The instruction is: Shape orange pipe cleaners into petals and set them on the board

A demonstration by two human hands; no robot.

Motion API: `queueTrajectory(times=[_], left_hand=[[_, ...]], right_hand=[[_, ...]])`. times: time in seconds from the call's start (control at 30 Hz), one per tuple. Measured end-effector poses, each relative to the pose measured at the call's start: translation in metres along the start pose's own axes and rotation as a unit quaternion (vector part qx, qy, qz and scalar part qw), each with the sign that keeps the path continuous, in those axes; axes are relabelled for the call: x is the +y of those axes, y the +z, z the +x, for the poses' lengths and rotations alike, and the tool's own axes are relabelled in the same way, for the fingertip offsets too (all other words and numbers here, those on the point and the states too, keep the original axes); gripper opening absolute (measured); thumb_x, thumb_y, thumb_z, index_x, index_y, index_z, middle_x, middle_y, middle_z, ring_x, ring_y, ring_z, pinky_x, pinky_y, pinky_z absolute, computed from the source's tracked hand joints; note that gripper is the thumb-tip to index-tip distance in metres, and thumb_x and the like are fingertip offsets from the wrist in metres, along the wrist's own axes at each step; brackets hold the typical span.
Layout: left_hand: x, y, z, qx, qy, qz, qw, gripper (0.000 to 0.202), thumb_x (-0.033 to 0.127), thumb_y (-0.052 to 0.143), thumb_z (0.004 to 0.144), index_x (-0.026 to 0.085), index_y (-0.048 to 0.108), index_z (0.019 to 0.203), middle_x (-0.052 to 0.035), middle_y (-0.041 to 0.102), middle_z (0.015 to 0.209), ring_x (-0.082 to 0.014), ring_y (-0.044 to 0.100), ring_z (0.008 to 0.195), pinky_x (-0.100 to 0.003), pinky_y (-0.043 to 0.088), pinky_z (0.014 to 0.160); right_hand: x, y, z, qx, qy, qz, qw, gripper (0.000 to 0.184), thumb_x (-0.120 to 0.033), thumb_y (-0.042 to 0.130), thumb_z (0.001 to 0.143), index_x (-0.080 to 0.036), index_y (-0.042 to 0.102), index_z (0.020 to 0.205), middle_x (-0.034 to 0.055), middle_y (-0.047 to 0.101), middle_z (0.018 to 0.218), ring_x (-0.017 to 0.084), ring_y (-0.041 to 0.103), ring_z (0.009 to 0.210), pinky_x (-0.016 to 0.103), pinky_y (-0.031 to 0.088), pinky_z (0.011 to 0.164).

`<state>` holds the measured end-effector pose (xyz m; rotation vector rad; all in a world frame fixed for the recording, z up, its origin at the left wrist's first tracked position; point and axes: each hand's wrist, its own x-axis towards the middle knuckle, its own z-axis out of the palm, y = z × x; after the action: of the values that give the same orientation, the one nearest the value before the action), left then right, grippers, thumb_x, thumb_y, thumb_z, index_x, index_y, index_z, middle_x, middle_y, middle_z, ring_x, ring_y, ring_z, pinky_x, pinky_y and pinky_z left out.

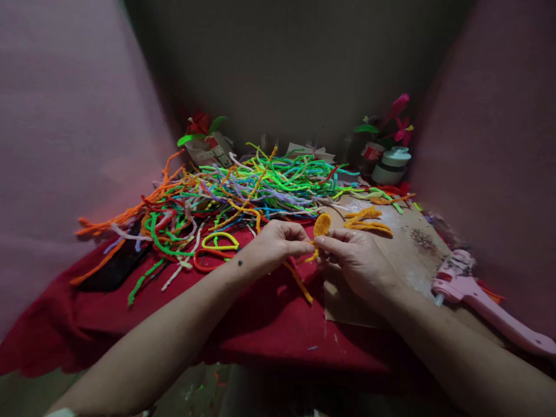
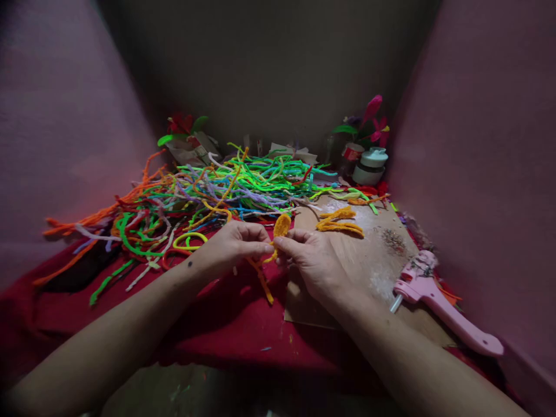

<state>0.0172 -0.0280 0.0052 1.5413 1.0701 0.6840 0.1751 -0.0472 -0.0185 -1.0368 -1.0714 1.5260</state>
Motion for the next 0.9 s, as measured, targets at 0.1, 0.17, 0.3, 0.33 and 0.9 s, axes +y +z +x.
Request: queueTrajectory(times=[0.1, 0.17, 0.3, 0.33, 0.9], left_hand=[[0.0, 0.0, 0.0, 0.057, 0.024, -0.016, 0.998, 0.02, 0.03, 0.064, 0.068, 0.012, 0.055, 0.066, 0.005, 0.049, 0.056, -0.0052, 0.042, 0.049, -0.019, 0.032, 0.05], [-0.002, 0.001, 0.0, 0.031, 0.012, -0.055, 0.998, 0.022, 0.034, 0.063, 0.07, 0.012, 0.057, 0.072, 0.0034, 0.053, 0.062, -0.0063, 0.046, 0.051, -0.02, 0.036, 0.053], [-0.006, 0.007, -0.001, 0.022, 0.029, 0.003, 0.999, 0.022, 0.033, 0.06, 0.073, 0.012, 0.062, 0.068, 0.0, 0.057, 0.061, -0.0087, 0.05, 0.056, -0.021, 0.039, 0.058], [-0.008, 0.01, -0.002, 0.048, 0.059, 0.049, 0.996, 0.02, 0.03, 0.059, 0.074, 0.012, 0.063, 0.069, -0.0008, 0.059, 0.062, -0.0094, 0.051, 0.059, -0.022, 0.039, 0.06], [-0.015, 0.033, -0.001, -0.11, -0.025, -0.131, 0.985, 0.018, 0.031, 0.043, 0.083, 0.015, 0.049, 0.088, 0.0037, 0.054, 0.051, -0.008, 0.047, 0.032, -0.019, 0.036, 0.035]], right_hand=[[0.001, -0.003, 0.004, 0.022, -0.016, 0.022, 0.999, 0.019, -0.03, 0.068, 0.067, -0.013, 0.058, 0.068, -0.0027, 0.054, 0.053, 0.007, 0.048, 0.046, 0.019, 0.036, 0.045], [0.002, -0.005, 0.007, 0.037, -0.025, 0.045, 0.998, 0.021, -0.03, 0.068, 0.066, -0.014, 0.057, 0.071, -0.0029, 0.055, 0.056, 0.007, 0.049, 0.046, 0.019, 0.036, 0.045], [0.002, -0.005, 0.009, 0.064, -0.027, 0.055, 0.996, 0.023, -0.031, 0.07, 0.064, -0.015, 0.054, 0.067, -0.0039, 0.053, 0.056, 0.007, 0.049, 0.046, 0.019, 0.037, 0.045], [0.002, -0.004, 0.009, 0.071, -0.031, 0.053, 0.996, 0.023, -0.031, 0.07, 0.064, -0.015, 0.054, 0.065, -0.0042, 0.053, 0.055, 0.007, 0.049, 0.046, 0.019, 0.037, 0.045], [0.001, -0.006, 0.012, 0.03, -0.009, 0.129, 0.991, 0.022, -0.029, 0.069, 0.064, -0.014, 0.053, 0.06, -0.0049, 0.048, 0.039, 0.004, 0.035, 0.032, 0.017, 0.024, 0.033]])
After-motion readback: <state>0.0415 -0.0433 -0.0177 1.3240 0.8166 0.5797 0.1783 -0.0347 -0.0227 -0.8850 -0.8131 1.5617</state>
